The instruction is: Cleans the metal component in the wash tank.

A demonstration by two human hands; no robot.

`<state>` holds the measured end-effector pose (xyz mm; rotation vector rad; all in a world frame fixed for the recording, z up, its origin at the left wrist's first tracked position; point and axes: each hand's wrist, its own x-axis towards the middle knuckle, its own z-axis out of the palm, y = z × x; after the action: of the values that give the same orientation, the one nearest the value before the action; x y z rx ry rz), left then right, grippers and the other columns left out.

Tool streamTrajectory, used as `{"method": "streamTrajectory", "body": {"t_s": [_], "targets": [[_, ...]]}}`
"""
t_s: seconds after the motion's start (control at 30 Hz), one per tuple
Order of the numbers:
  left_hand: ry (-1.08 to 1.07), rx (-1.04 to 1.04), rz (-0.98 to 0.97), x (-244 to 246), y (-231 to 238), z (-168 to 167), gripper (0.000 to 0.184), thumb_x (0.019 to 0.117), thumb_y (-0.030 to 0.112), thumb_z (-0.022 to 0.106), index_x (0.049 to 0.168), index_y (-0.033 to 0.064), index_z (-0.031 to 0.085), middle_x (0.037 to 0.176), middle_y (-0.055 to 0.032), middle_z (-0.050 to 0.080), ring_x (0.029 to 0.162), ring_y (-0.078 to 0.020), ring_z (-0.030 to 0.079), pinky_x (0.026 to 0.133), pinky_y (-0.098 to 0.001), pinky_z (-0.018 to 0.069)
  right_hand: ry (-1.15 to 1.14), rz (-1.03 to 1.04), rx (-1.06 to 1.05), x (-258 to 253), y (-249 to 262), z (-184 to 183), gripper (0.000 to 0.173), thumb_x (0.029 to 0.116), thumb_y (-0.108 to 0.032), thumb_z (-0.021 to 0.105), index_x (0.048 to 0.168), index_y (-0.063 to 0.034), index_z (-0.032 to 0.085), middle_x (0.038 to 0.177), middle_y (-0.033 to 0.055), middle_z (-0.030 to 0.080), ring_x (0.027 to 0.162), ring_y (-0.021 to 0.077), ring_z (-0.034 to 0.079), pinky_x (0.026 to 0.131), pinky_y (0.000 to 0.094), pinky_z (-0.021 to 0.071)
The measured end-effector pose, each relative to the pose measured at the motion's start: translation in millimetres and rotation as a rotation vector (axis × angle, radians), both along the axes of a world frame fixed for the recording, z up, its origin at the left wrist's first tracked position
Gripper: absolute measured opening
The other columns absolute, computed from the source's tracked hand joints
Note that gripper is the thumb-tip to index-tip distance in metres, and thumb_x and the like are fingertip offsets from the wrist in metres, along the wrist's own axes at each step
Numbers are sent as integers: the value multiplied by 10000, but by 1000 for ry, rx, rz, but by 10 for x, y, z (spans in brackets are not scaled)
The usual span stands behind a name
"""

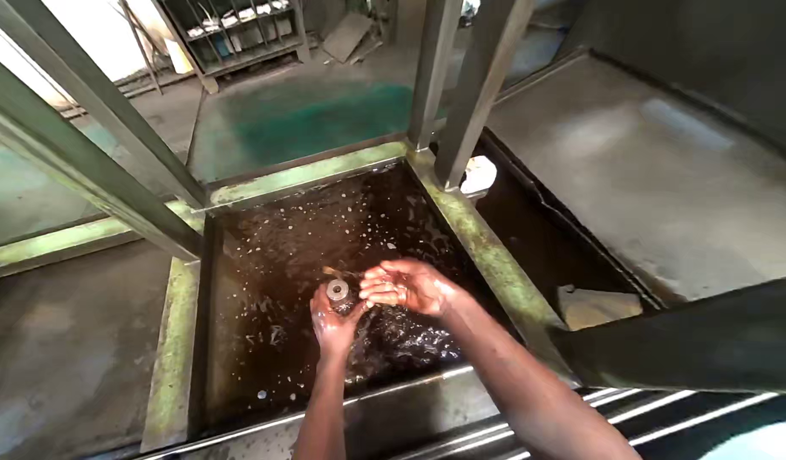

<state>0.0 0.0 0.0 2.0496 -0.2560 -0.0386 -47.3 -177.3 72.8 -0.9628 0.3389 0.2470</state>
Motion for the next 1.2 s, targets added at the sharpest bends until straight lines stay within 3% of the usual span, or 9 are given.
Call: {"method": "streamTrajectory", "body": {"t_s": [0.27,0.4,0.47,0.53,0.63,0.77,0.9,1.0,1.2], "targets": [[22,-158,-14,-45,-68,100,629,757,129,881,1288,-49,593,1245,-220,602,1149,-293,590,1001,-465,489,-328,322,-999,59,380,1044,305,1080,-152,477,971,0,717,795,63,613,701,125,570,664,331,475],[225,-249,-13,-115,0,150,463,935,46,693,1364,-14,531,1254,-149,636,1139,-181,604,994,-384,494,-457,347,-1273,160,598,644,255,1034,-185,564,1085,-16,748,1044,160,733,1024,309,695,906,544,534],[297,-267,-12,-109,20,117,468,986,57,633,1421,-21,479,1322,-169,608,1195,-192,584,1033,-387,473,-593,219,-1233,262,733,168,215,993,-137,625,1100,-10,760,1110,179,735,1086,324,691,976,546,517],[318,-331,-34,-111,47,94,545,982,58,632,1473,-2,402,1367,-138,574,1219,-147,565,1047,-348,471,-791,-121,-992,369,861,-293,110,886,-48,717,947,24,773,905,152,745,853,239,716,826,459,575],[356,-353,-40,-112,108,42,587,925,-14,686,1448,-14,420,1324,-135,589,1162,-133,582,1004,-328,492,-781,-150,-692,404,917,-356,235,785,21,785,1011,61,734,767,51,674,704,70,601,721,273,529],[294,-298,-28,-151,61,-85,579,885,-40,716,1404,-60,460,1273,-173,622,1139,-167,614,1003,-355,509,-601,-76,-845,134,846,-371,334,876,0,740,1202,25,669,997,167,722,915,253,698,860,468,572],[314,-270,-4,-170,-4,-72,515,919,-11,697,1385,-74,487,1269,-204,628,1156,-222,616,1018,-407,504,-585,-106,-803,151,802,-629,256,951,-87,695,1171,43,683,1216,185,678,1114,231,658,1001,405,529],[366,-248,-13,-178,57,-74,458,906,-19,702,1334,-62,544,1204,-202,651,1074,-233,634,949,-425,529,-556,124,-750,100,663,-576,402,985,-94,648,1370,16,608,1397,191,611,1302,246,578,1133,415,439],[478,-274,-61,-178,41,-25,532,862,-91,702,1349,-29,498,1123,-151,644,929,-175,649,805,-361,574,-616,-73,-747,-82,577,-615,335,889,-33,729,1208,65,697,1283,163,693,1176,163,662,1044,331,515]]}}
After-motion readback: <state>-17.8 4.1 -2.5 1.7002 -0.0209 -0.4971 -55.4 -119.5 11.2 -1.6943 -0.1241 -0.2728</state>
